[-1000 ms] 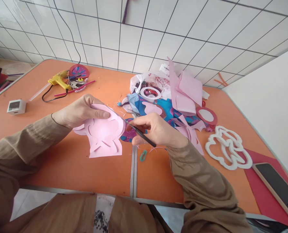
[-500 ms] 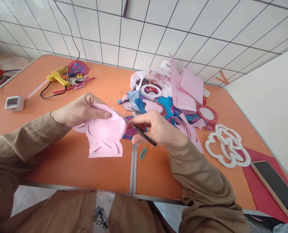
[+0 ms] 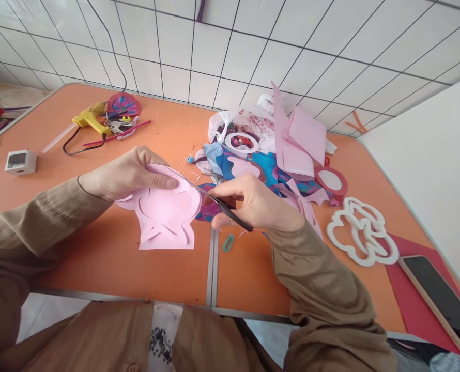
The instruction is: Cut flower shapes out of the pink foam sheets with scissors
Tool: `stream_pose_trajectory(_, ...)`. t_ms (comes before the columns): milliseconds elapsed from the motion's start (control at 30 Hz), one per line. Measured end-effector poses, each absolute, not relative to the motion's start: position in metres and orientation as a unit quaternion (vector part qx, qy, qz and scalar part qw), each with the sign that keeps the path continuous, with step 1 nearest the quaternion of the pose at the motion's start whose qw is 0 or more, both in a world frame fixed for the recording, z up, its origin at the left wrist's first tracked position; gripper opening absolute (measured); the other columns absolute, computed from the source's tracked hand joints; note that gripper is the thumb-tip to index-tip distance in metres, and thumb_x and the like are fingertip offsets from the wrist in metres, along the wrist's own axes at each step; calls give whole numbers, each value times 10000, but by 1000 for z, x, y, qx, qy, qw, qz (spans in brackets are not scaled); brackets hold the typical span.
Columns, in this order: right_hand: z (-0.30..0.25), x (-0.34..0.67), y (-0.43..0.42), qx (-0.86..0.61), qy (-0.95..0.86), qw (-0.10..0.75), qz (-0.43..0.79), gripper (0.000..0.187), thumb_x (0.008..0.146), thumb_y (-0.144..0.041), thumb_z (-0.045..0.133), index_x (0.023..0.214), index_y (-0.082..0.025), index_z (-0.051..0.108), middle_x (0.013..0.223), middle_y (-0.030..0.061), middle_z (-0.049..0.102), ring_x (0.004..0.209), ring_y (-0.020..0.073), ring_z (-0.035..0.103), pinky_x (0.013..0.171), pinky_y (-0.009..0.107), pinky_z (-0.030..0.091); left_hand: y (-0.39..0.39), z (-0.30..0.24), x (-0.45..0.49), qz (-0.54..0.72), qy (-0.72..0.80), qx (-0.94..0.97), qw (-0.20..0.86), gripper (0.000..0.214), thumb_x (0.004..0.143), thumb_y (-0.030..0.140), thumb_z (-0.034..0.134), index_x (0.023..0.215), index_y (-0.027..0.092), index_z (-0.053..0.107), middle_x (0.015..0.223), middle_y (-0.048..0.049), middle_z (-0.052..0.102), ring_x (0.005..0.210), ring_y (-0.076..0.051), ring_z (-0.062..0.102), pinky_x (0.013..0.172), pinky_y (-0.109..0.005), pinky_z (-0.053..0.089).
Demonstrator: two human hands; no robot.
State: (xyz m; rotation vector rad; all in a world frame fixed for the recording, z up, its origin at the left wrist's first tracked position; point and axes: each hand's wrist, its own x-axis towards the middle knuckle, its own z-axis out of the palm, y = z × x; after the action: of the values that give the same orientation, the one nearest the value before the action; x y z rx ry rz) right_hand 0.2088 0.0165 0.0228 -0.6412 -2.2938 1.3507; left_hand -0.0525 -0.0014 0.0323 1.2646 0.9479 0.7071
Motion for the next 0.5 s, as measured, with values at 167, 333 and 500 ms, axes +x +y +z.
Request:
stream_pose_trajectory(167,25,211,16,-231,-824,191,481,481,729,-563,765,829,-95,712,611,-27,431,553,79,335,475,248,253,-1,33,-52,297,420,563,647,166,692,253,817,598,142,736,558,-19,677,452,-104,578,406,-186,443)
stream_pose_trajectory(333,25,209,16,-241,-827,182,475,524,725,-620,736,749,-99,685,611,-26,409,561,82,322,473,253,242,-1,33,-52,297,425,552,654,148,689,248,814,611,141,748,578,-27,693,466,-116,598,424,-193,466)
stream_pose_trajectory(500,26,207,17,-233,-844,173,450,554,728,-660,709,704,-113,622,606,-43,341,561,77,251,464,256,205,-1,30,-52,306,407,532,677,116,688,241,826,664,142,770,620,-40,722,508,-136,636,504,-230,534)
